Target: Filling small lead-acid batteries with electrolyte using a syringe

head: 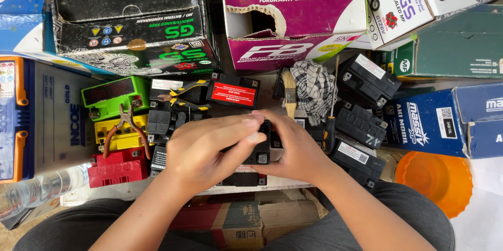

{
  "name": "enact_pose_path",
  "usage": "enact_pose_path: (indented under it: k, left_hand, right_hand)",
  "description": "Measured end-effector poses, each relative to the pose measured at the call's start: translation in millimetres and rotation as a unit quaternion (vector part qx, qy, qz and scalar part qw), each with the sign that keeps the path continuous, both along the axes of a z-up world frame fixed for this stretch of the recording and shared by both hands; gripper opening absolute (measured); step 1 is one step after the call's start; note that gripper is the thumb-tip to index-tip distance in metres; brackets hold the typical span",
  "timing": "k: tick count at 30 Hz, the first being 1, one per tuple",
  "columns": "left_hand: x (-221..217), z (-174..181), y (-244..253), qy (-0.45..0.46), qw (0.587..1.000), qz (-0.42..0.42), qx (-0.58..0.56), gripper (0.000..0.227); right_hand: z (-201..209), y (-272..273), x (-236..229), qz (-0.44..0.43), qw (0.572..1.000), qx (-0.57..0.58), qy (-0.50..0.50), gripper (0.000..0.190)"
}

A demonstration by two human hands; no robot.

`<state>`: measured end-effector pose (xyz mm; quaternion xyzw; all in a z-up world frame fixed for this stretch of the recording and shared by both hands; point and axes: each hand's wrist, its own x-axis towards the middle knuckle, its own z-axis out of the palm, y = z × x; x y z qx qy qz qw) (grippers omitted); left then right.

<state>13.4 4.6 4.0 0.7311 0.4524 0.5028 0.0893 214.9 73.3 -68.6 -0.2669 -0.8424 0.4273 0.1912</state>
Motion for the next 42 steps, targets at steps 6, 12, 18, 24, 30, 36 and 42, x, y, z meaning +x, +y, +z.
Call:
enact_pose_path:
  k: [6,12,18,24,30,36,42]
  left_hand:
    - [-2,21,-10,-0.078,0.997,0.027,0.007,0.033]
    - [17,15,-15,-0.049,0.994,-0.058,-0.075,0.019]
    - [61,16,-10,-0.019,0.991,-0.120,-0.053,0.019]
    - [140,16,11,-0.055,0.981,-0.179,-0.051,0.025]
    - [227,4,40,-0.007,0.957,-0.265,-0.114,0.015]
    - [306,-33,60,0.034,0.939,-0.326,-0.107,0.014]
    - [377,-79,74,0.027,0.906,-0.390,-0.160,0.015]
  right_hand:
    - [13,0,-1,0.008,1.000,-0.028,0.003,0.090]
    - [51,6,20,0.011,0.987,-0.119,-0.112,0.120]
    - [119,-7,90,-0.090,0.991,0.081,-0.050,0.074]
    - [124,-27,145,-0.193,0.953,0.230,-0.038,0.026]
    - [79,-43,238,-0.315,0.903,0.285,-0.070,0.013]
    - [22,-67,319,-0.410,0.867,0.246,-0.141,0.021]
    - [-27,-71,352,-0.502,0.824,0.247,-0.087,0.033]
